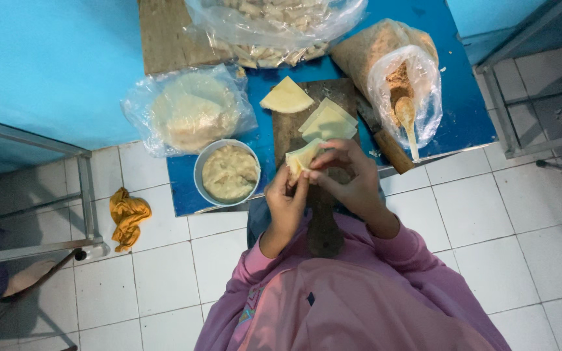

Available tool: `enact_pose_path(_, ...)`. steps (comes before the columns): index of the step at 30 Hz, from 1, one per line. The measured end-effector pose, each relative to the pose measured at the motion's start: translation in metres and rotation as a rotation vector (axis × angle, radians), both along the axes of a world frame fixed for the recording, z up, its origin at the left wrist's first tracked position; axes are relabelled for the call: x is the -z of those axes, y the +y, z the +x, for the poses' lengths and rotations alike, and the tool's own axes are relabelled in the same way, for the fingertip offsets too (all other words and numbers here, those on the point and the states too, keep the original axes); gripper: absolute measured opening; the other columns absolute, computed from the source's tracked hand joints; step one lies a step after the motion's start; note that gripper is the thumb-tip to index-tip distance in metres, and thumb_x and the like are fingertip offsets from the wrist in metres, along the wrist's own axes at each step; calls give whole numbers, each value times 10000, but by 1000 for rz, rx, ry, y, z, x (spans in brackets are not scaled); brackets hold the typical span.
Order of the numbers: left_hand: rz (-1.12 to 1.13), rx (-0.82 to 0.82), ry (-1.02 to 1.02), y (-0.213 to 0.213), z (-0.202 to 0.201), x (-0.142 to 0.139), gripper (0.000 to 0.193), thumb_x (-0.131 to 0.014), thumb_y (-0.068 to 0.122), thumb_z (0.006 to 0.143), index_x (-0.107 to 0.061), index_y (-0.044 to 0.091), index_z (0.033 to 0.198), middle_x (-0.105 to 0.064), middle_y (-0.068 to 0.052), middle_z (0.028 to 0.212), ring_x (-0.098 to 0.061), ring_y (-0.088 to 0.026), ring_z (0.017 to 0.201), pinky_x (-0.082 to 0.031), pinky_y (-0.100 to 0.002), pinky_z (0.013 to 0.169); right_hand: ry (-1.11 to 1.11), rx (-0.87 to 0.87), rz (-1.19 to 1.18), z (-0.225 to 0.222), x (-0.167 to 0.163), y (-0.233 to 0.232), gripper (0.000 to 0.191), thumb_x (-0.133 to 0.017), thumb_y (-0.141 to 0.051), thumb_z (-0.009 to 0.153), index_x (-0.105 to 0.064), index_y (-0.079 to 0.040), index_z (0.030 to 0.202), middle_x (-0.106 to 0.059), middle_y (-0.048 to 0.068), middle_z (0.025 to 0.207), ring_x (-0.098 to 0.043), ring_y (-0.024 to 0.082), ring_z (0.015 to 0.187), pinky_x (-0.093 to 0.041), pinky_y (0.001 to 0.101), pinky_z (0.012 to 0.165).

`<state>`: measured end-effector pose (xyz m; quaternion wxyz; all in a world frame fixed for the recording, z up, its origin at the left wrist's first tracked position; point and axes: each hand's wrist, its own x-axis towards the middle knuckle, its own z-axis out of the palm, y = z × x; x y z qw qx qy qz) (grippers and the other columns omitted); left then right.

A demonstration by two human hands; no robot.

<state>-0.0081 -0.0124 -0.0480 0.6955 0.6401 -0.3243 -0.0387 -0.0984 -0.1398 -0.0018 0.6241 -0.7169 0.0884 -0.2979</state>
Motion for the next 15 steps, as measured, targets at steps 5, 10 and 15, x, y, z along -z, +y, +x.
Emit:
enact_pose_path(5, -34, 76, 135, 2, -1, 2, 285, -676, 52, 999, -623, -62, 1254, -615, 22, 923, -504, -13, 808, -443, -197, 675, -28, -1, 184, 4, 8, -2, 512, -750, 59, 930, -510, -42, 1371, -718, 83, 1056, -709, 145, 1046, -583, 282, 936)
enact_pose_path(10, -19, 44, 275, 0, 0, 15, 167, -687, 54, 1012, -660, -51, 1139, -576, 47, 838, -452, 13, 727, -365, -176, 600, -14, 57, 379, -1, 13, -6, 483, -673, 123, 921, -507, -66, 1333, -685, 73, 1035, -676, 128, 945, -555, 262, 822)
enact_pose_path(15, -173, -4, 329, 6, 2, 22, 115, -662, 48, 1034, -614, -22, 1111, -585, 55, 902, -464, 15, 760, -363, -178, 635, -197, 195, 870, -2, 16, -31, 381, -532, 91, 948, -504, -102, 1275, -606, 57, 1079, -670, 141, 931, -567, 283, 798)
